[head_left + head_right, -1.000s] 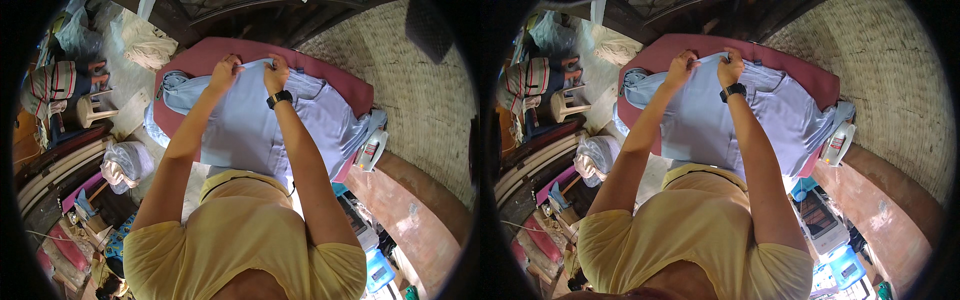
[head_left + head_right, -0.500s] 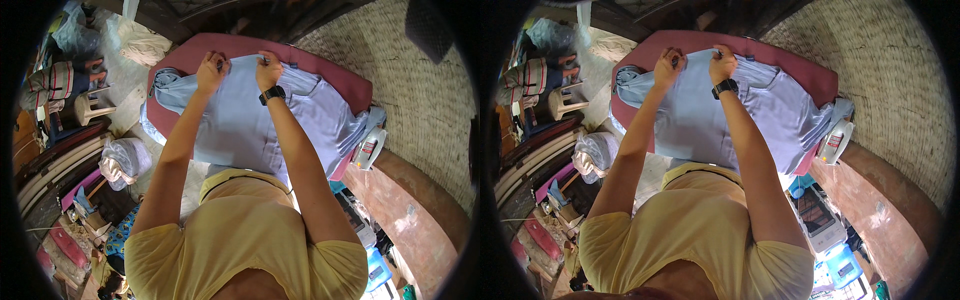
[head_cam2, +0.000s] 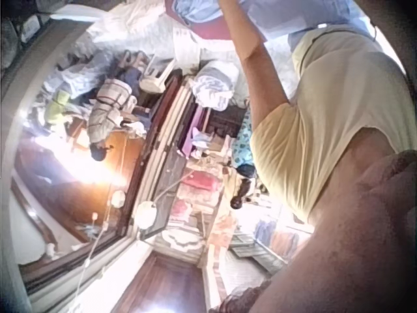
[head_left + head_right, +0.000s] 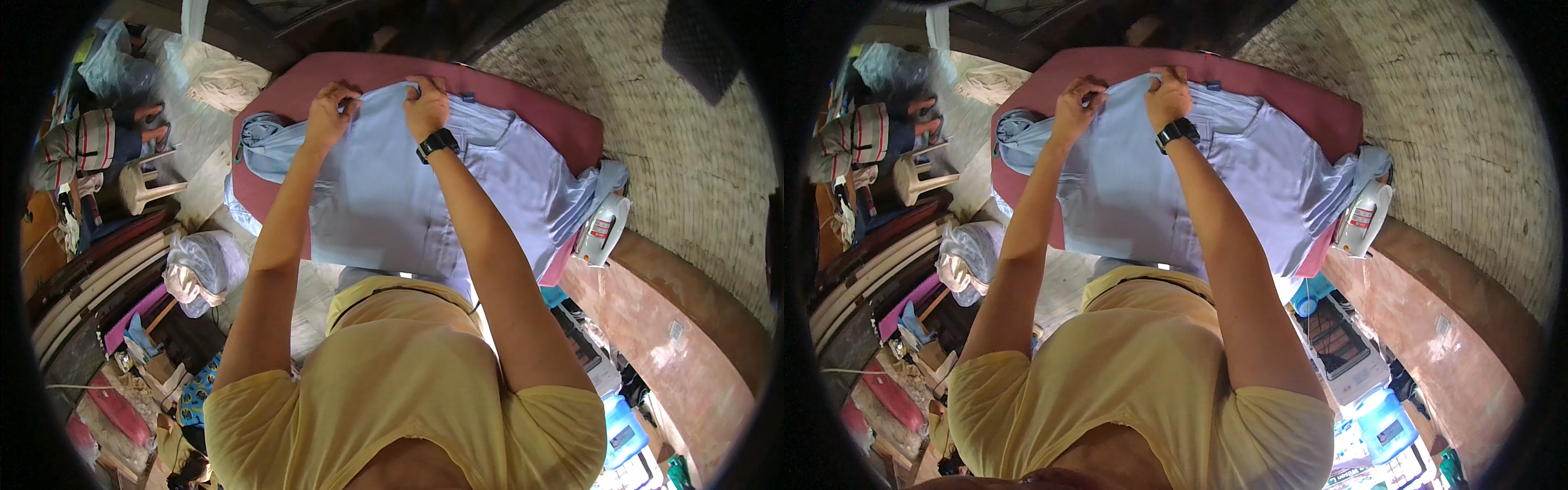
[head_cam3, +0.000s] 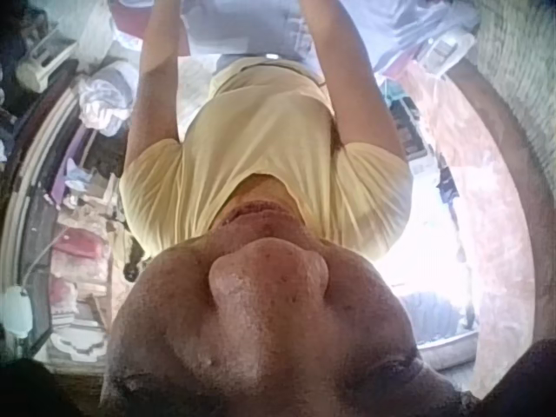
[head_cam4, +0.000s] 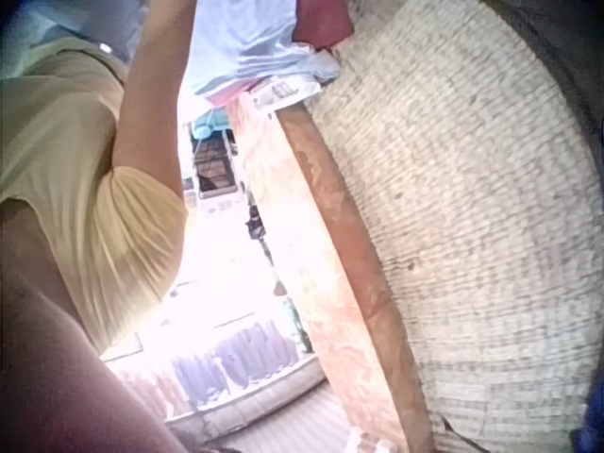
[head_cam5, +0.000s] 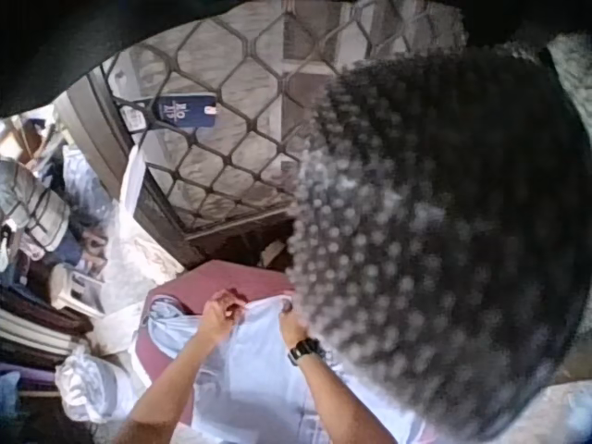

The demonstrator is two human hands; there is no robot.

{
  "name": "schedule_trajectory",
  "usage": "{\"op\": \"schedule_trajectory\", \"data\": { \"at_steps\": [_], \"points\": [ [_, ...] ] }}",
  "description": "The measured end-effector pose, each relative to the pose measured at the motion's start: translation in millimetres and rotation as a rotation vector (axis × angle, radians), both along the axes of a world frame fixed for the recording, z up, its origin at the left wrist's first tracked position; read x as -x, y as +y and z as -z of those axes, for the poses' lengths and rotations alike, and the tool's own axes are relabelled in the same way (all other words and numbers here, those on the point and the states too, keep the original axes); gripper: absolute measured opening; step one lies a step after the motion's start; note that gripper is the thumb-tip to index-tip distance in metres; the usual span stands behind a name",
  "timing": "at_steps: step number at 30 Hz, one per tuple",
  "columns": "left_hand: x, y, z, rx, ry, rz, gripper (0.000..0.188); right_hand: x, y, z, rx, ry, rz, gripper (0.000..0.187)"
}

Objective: The person irons a blue shirt on a pink ironing board using an iron, smoothing different sections of the garment including the collar and sleeves.

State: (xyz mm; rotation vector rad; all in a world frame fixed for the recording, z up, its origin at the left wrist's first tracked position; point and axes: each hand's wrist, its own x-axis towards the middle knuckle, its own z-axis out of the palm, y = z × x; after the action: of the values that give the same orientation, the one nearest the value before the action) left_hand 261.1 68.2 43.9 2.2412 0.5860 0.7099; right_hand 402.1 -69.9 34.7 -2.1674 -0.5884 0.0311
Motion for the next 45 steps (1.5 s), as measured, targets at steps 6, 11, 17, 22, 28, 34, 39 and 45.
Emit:
{"op": "schedule_trajectory", "data": {
  "at_steps": [6,11,17,22,28,34,39,45],
  "points": [
    [3.7,30.9,34.1,0.333,0.244,-0.111,0.025,6.1,6.8,-0.8,0.083,-0.003,-0.047,0.029],
    [-18.9,-23.4,-23.3,-0.203,0.314,-0.351,0.041,-28.0,-59.9,-14.7,-0.044,-0.409,-0.091,0.036],
    [-104.9,-134.2,-29.3,-0.127,-0.157,0.239,0.029,-118.4,-237.9,-15.9,0.309,-0.388,0.165,0.034],
    [-178.9,-212.0,-3.8,-0.147,-0.008,0.279,0.028,-147.2,-282.3,0.2,0.343,-0.266,0.049,0.038],
    [-206.1,-229.1,25.1,-0.08,-0.086,0.154,0.02,-150.2,-300.8,18.5,0.376,-0.093,0.159,0.033],
    [-192.4,-249.8,14.6,-0.2,-0.112,0.364,0.018,-122.6,-275.5,-4.3,0.282,-0.27,0.246,0.024],
    [-168.3,-281.8,11.4,-0.499,0.137,0.604,0.054,-128.0,-305.2,-10.9,0.387,-0.433,0.317,0.025],
    [-170.2,-272.6,15.0,-0.47,0.111,0.608,0.045,-144.8,-437.8,-68.4,0.945,-0.2,0.738,0.076]
  ]
}}
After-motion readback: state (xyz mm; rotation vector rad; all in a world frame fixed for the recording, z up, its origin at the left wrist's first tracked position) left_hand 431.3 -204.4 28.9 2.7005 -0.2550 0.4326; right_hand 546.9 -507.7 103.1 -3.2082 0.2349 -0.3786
